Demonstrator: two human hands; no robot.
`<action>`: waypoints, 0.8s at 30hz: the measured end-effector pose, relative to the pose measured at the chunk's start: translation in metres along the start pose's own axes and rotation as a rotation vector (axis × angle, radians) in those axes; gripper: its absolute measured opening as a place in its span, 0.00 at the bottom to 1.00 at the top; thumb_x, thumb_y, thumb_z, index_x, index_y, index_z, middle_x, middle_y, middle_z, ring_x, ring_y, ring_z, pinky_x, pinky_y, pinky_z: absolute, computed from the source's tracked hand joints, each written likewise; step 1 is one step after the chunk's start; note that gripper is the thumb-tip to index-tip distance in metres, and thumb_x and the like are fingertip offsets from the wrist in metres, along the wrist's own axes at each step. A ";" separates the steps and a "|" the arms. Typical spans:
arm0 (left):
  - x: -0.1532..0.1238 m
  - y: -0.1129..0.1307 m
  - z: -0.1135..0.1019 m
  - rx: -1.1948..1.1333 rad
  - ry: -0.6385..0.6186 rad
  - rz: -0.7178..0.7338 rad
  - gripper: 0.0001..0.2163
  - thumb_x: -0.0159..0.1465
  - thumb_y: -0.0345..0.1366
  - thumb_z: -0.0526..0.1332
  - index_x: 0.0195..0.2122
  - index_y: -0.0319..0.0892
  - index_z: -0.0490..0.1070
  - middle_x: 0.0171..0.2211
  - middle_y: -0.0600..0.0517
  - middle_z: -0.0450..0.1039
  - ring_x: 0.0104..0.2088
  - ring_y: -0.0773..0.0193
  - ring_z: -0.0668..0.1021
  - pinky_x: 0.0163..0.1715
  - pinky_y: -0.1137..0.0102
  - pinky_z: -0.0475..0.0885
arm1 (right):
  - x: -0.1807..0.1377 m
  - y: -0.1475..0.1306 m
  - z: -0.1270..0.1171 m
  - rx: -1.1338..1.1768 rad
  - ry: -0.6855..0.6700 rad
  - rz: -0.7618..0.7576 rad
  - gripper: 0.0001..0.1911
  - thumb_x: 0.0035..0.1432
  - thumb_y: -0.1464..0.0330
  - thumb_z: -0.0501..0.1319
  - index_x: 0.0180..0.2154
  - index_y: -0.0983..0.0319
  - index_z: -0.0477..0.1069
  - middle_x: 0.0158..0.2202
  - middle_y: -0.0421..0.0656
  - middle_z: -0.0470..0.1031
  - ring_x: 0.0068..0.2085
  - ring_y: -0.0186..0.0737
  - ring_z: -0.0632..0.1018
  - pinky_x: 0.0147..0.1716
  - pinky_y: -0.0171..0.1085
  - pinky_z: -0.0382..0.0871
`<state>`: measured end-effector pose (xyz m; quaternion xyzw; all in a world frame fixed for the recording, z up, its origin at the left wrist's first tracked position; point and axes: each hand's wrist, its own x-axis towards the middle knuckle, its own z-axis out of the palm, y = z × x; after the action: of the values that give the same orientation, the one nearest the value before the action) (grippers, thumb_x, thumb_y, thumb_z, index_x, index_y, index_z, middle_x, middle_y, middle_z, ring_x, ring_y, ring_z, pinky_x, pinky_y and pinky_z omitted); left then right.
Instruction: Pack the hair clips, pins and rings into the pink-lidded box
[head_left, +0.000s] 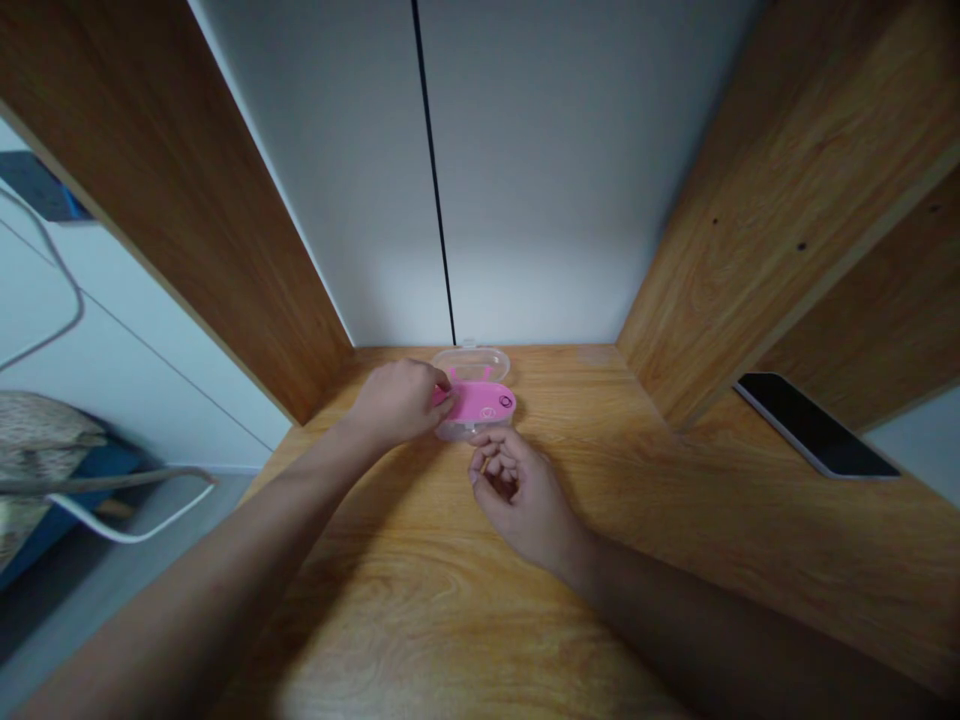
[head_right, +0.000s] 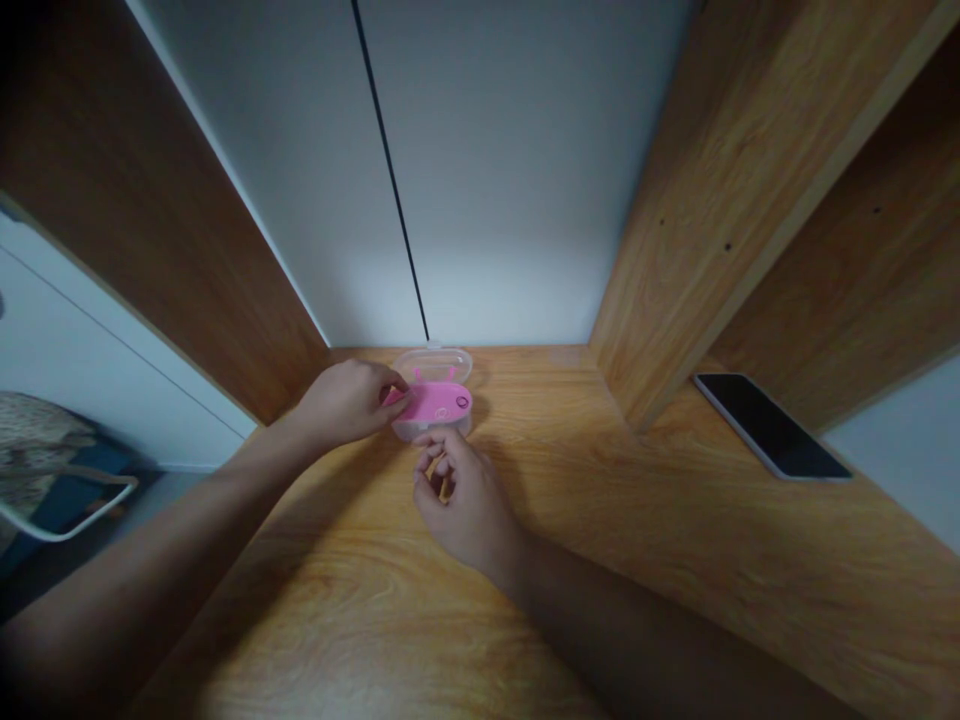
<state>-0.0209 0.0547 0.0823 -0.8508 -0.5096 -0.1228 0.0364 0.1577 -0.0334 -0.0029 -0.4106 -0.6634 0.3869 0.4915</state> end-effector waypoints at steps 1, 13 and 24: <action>0.002 0.001 0.000 0.022 -0.016 -0.011 0.13 0.63 0.43 0.60 0.36 0.42 0.83 0.29 0.45 0.79 0.27 0.57 0.77 0.29 0.68 0.66 | 0.000 0.000 0.000 -0.006 -0.001 -0.003 0.18 0.53 0.77 0.59 0.46 0.58 0.66 0.33 0.37 0.73 0.27 0.30 0.72 0.25 0.29 0.64; -0.025 -0.006 0.031 -0.327 0.400 -0.053 0.11 0.68 0.38 0.55 0.34 0.40 0.74 0.30 0.49 0.74 0.32 0.61 0.75 0.35 0.68 0.69 | 0.003 -0.004 -0.005 -0.145 0.230 -0.184 0.12 0.54 0.76 0.59 0.40 0.58 0.69 0.35 0.40 0.74 0.36 0.38 0.75 0.37 0.37 0.70; -0.040 0.001 0.088 -0.680 0.304 -0.225 0.38 0.63 0.48 0.65 0.67 0.36 0.50 0.58 0.35 0.69 0.53 0.49 0.76 0.54 0.54 0.70 | 0.016 0.027 -0.010 -0.039 0.349 0.103 0.36 0.57 0.65 0.63 0.65 0.59 0.56 0.66 0.53 0.63 0.66 0.49 0.66 0.65 0.54 0.60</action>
<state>-0.0231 0.0370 -0.0130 -0.7251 -0.5188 -0.4126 -0.1865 0.1686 -0.0077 -0.0199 -0.5144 -0.5534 0.3217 0.5706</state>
